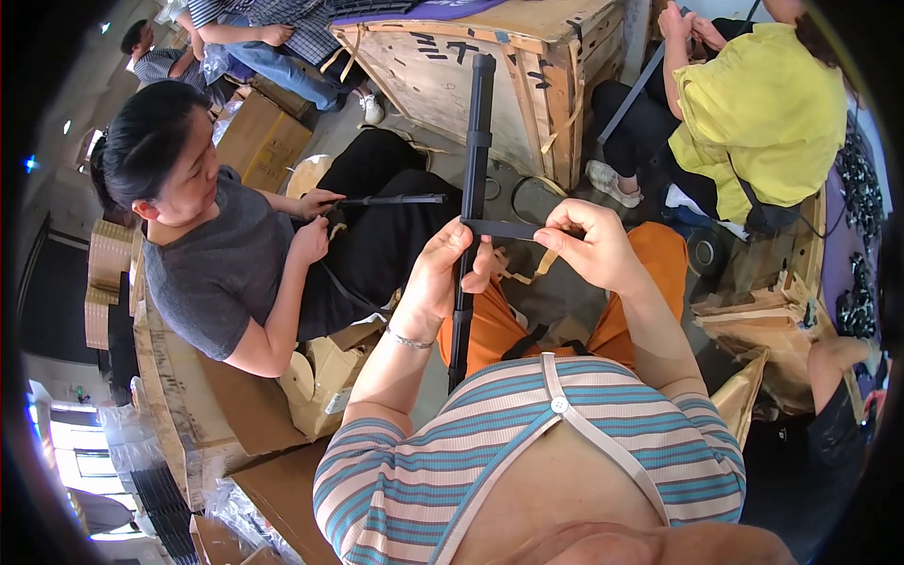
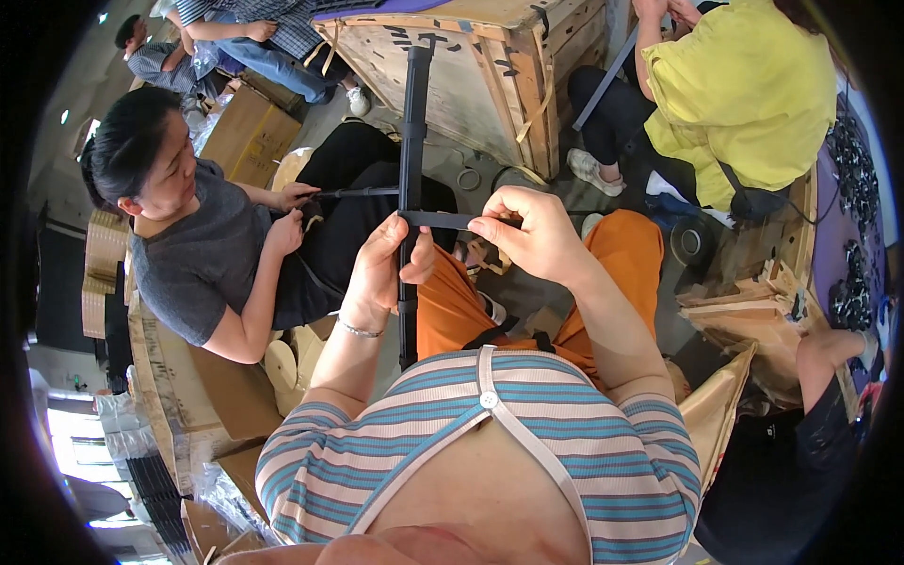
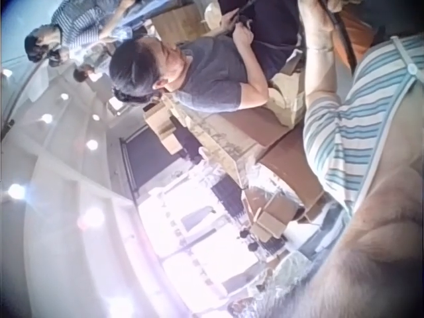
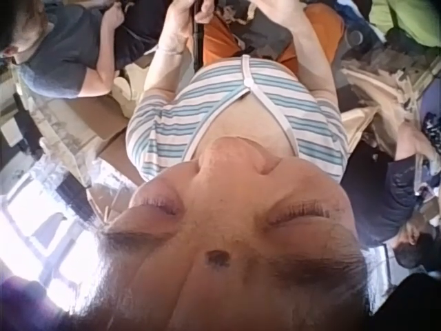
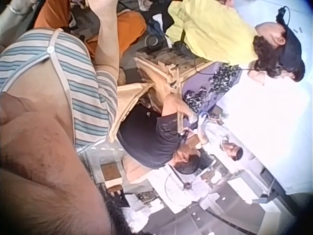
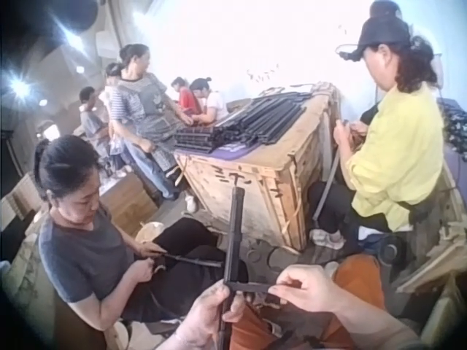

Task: The recorder bundles black rectangular components using elastic straps in a manufacturing environment.

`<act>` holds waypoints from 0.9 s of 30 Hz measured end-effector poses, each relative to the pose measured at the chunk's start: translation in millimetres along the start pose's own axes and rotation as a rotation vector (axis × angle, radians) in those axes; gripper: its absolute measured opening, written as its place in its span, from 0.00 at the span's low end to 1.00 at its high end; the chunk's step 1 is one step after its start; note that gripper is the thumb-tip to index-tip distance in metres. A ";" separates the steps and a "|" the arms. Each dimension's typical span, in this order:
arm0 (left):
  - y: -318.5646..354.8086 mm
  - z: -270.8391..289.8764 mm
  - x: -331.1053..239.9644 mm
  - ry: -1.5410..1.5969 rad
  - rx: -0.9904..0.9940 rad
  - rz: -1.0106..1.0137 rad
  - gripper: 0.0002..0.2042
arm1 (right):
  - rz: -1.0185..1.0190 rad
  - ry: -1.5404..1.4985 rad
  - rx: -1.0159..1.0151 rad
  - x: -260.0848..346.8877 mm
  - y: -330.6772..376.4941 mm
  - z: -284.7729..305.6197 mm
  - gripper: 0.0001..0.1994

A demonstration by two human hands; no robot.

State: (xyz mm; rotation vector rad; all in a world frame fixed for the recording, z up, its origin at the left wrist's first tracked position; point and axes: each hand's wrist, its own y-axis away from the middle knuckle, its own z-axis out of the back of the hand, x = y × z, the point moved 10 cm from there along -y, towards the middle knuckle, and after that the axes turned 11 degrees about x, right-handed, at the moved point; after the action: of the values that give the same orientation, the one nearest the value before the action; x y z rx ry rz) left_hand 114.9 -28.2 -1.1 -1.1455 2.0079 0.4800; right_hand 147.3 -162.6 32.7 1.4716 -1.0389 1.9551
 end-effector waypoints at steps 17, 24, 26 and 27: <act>0.2 2.8 -14.3 -0.416 -0.257 -0.034 0.09 | -0.046 0.025 -0.035 -17.3 -1.5 -1.4 0.08; 4.5 -3.7 -26.3 -0.619 -0.289 -0.073 0.04 | -0.045 0.180 0.119 -5.8 -18.2 -29.4 0.04; 4.6 -5.8 -27.2 -0.651 -0.283 -0.092 0.04 | 0.102 0.191 0.133 12.3 -22.1 -39.1 0.05; 5.4 -5.0 -26.7 -0.651 -0.284 -0.091 0.04 | 0.088 0.154 0.145 11.9 -23.3 -43.1 0.05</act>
State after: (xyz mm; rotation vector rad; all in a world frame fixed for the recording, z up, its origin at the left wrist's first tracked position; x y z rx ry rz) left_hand 116.5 -13.5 22.3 -1.0596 1.3459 0.9724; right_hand 135.9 -115.1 44.7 1.3438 -0.9257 2.2092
